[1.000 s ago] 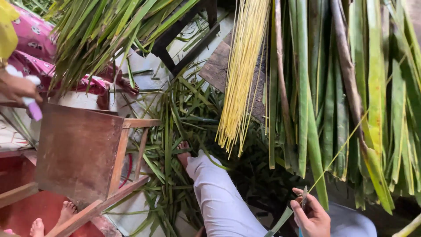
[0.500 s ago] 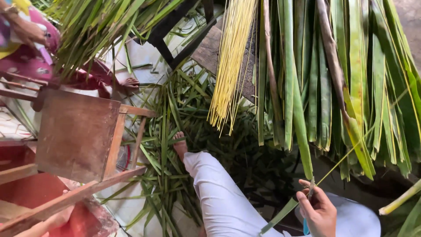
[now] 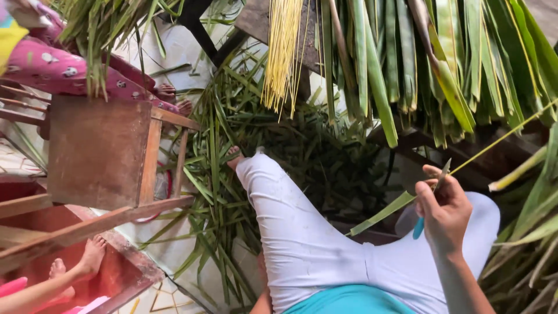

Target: Stripping the leafy material from palm fronds to extract the midribs using a knife

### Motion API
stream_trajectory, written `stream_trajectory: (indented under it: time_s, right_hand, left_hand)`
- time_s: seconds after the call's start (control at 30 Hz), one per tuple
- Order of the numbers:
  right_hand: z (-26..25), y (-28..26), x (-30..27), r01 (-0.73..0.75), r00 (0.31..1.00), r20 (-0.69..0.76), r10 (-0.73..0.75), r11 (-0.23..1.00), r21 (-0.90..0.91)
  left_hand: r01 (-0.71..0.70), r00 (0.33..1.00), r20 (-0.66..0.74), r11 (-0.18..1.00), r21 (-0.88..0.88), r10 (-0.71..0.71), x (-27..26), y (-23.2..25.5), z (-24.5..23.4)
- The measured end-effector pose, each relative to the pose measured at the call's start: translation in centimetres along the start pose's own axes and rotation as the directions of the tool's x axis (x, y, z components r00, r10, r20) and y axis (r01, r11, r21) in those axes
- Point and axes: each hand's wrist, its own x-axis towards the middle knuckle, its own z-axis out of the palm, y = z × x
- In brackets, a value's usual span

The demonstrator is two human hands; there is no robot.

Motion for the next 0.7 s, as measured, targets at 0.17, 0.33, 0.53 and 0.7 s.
stream_trajectory:
  time_s: [0.17,0.33,0.53,0.7]
  right_hand:
    - [-2.4,-1.1,-1.4,0.051,0.998,0.021,-0.051,0.999,0.001]
    - [-3.7,-2.0,-2.3,0.024,0.998,0.055,-0.03,0.994,0.103]
    - [-3.6,-2.1,-3.0,-0.041,0.995,0.098,0.022,0.979,0.198]
    - [-2.8,-1.3,-4.0,-0.075,0.992,0.117,0.05,0.972,0.224]
  left_hand:
    - [-0.052,0.999,0.007,0.998,-0.034,0.052,-1.5,-2.9,8.1]
    - [-0.072,0.997,0.007,0.996,-0.062,0.072,1.5,-4.1,12.0]
    - [-0.086,0.996,-0.007,0.991,-0.104,0.086,6.0,-2.9,15.8]
    - [-0.108,0.994,0.005,0.986,-0.125,0.11,10.3,-0.7,17.8]
